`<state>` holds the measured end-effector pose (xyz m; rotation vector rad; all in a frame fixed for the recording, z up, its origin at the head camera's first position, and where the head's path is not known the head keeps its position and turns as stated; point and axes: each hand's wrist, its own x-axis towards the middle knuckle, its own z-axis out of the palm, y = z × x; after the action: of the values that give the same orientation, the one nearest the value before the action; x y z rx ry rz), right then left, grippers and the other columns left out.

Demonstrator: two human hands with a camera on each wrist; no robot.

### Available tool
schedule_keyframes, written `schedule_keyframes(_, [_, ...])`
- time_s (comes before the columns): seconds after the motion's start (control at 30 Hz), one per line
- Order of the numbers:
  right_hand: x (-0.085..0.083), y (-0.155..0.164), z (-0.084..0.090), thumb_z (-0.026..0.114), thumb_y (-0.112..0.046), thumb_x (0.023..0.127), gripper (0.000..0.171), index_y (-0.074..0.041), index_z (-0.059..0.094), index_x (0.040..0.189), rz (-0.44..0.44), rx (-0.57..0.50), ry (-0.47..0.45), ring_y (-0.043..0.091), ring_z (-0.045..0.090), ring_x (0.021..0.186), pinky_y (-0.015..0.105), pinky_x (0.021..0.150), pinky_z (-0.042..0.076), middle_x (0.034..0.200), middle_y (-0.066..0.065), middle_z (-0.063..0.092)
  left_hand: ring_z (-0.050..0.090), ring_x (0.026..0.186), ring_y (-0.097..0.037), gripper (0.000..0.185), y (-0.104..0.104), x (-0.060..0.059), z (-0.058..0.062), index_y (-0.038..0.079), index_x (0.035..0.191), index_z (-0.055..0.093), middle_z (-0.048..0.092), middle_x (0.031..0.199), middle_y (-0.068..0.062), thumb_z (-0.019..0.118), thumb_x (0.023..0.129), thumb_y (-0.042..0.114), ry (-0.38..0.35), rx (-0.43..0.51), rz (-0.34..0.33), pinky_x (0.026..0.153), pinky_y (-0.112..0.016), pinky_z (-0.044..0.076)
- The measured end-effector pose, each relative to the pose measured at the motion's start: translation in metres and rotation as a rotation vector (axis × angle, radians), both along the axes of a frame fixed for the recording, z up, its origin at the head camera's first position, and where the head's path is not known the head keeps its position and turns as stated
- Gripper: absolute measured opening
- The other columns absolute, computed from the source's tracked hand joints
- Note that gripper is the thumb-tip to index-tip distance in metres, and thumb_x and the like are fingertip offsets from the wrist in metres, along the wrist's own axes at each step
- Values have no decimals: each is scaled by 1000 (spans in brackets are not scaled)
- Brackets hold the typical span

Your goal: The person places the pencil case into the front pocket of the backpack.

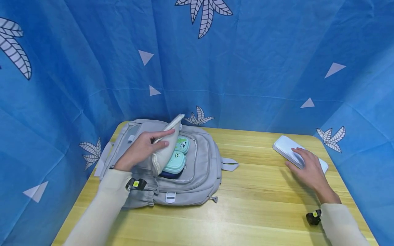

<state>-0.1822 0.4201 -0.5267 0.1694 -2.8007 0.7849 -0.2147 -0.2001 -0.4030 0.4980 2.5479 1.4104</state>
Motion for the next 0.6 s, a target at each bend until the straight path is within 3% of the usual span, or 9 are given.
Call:
schedule_keyframes(0.23, [-2,16,-4,78,-38,99,73,2,53,155,-45,34,-28,67,36,142,81,109,26,158,41,44,55,142,-26,47,0,0,1,29,155,64,54,166,-9,71,108,26,10,-11,3,109,-46,48])
schedule_keyframes(0.47, [-2,29,-5,79,-40,98,81,3,48,159,-66,67,-55,67,33,142,80,108,25,160,43,38,61,123,-30,47,0,1,1,25,155,63,59,160,-16,70,109,24,3,-3,1,89,-32,55])
schedule_keyframes(0.6, [-1,37,-6,77,-44,98,86,4,43,162,-89,89,-82,68,31,143,81,110,23,161,44,35,61,122,-29,47,1,2,1,25,155,63,59,160,-16,69,109,24,-4,8,1,87,-29,55])
